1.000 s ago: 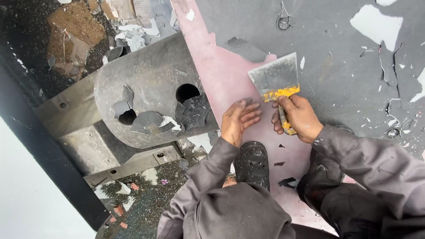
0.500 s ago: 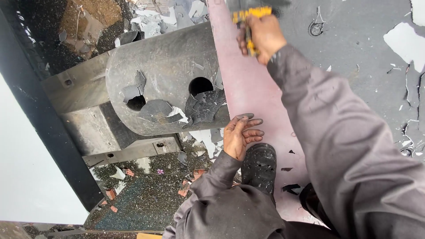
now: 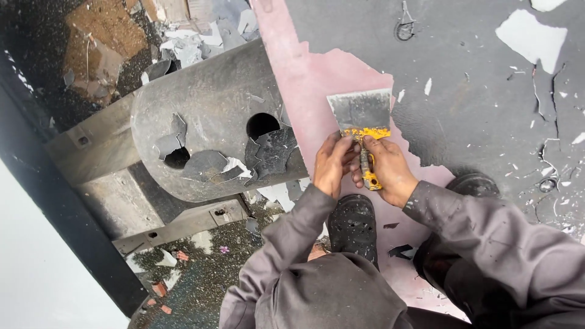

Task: Scraping a grey coating or paint from a pinkish surface using a handheld scraper.

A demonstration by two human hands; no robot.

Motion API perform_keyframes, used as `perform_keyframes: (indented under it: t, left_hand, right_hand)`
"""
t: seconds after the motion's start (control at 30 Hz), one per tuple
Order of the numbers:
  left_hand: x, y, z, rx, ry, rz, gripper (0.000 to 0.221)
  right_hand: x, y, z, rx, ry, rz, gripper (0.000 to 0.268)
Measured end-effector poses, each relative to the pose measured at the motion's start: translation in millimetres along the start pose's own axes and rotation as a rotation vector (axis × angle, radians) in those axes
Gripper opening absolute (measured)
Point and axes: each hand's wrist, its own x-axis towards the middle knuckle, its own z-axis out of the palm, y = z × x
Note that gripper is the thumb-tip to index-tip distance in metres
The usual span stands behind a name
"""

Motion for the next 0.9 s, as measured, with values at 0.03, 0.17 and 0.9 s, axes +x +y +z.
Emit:
perform_keyframes:
  t: [0.03,0.17,0.9]
  left_hand:
    - [12,9,9,0.105,-0.043,-0.058,0.05]
    - [51,46,47,0.299,-0.016,-0.282,0.05]
    - [124,60,57,0.28,0.115,-0.226,0.041]
  right_hand:
    - [-4,-1,2,0.044,0.033,0.02,0.032]
    - [19,-13,7,0.139,0.042,0.014,0.028]
    - [65,-73,16,0.069,0.026,-0.007,0.028]
